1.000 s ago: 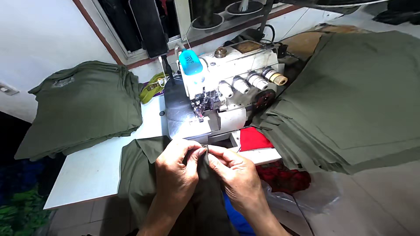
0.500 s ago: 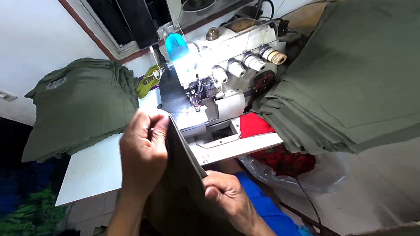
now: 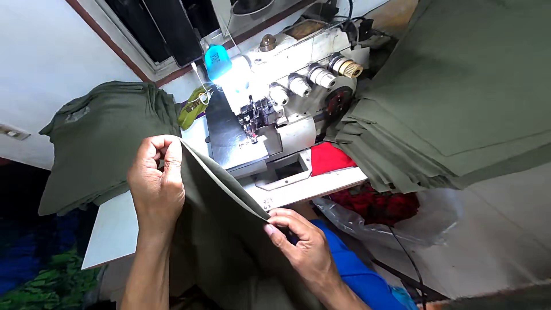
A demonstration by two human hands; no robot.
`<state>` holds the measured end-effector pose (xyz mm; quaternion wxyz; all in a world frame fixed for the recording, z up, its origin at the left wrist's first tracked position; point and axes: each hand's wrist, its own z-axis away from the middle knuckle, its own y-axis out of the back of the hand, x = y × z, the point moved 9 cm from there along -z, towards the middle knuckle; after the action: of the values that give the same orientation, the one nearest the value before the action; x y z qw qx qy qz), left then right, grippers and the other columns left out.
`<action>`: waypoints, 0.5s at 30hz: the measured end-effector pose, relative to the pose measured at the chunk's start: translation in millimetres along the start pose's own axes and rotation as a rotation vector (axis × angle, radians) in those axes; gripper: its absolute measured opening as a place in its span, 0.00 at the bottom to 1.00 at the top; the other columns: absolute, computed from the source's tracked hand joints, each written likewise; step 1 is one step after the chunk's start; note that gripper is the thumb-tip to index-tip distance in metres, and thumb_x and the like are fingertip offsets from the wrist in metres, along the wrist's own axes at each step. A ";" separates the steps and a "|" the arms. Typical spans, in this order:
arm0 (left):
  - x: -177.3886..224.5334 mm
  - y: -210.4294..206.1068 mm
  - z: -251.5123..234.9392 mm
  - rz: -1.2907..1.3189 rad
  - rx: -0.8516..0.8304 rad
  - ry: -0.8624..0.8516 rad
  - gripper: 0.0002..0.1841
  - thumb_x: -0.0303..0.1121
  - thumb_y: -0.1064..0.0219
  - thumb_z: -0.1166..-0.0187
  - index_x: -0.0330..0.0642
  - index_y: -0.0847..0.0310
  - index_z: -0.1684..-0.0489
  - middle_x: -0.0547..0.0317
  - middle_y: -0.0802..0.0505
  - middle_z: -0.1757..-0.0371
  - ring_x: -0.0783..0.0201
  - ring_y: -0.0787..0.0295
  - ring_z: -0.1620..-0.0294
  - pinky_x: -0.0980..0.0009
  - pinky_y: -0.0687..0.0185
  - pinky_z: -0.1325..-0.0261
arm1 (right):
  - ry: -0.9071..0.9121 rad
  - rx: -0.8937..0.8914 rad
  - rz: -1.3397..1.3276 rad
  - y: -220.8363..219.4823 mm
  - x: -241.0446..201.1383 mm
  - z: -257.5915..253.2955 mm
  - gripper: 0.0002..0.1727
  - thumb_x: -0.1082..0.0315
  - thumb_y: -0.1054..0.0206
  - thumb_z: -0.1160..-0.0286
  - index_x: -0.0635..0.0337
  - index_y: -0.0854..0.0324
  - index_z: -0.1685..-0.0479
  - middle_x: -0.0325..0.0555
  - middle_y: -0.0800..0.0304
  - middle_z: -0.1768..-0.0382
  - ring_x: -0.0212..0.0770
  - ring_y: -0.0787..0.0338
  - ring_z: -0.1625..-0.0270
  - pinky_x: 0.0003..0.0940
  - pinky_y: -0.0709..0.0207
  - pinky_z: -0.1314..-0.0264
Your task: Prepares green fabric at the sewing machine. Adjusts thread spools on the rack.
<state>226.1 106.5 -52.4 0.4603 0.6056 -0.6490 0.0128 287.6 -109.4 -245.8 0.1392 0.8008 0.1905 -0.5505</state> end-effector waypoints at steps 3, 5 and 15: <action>-3.7 3.0 3.6 0.044 0.019 0.003 0.06 0.31 0.40 0.12 0.43 0.18 0.48 0.72 0.14 0.63 0.83 0.18 0.66 0.87 0.21 0.61 | -0.012 -0.002 0.005 2.8 -0.3 0.0 0.11 0.60 0.31 0.21 0.55 0.05 0.62 0.40 0.05 0.52 0.25 0.09 0.48 0.18 0.14 0.46; -0.2 5.7 4.0 0.056 0.030 -0.018 0.06 0.30 0.39 0.13 0.42 0.17 0.49 0.72 0.14 0.63 0.84 0.18 0.66 0.88 0.22 0.62 | -0.023 0.002 0.011 4.4 -1.7 -0.3 0.11 0.60 0.30 0.22 0.55 0.05 0.64 0.39 0.05 0.53 0.24 0.08 0.51 0.17 0.14 0.49; 28.4 -43.0 -29.9 -0.298 -0.141 -0.247 0.11 0.37 0.36 0.15 0.42 0.10 0.51 0.52 0.08 0.52 0.57 0.12 0.50 0.56 0.16 0.47 | -0.382 0.022 -0.282 16.5 -6.6 9.4 0.10 0.75 0.19 0.37 0.63 0.15 0.60 0.38 0.04 0.66 0.30 0.06 0.66 0.25 0.11 0.63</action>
<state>282.2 90.3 -41.1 0.4155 0.6580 -0.6030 -0.1753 285.3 -129.1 -242.7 0.0858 0.6491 0.2645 -0.7080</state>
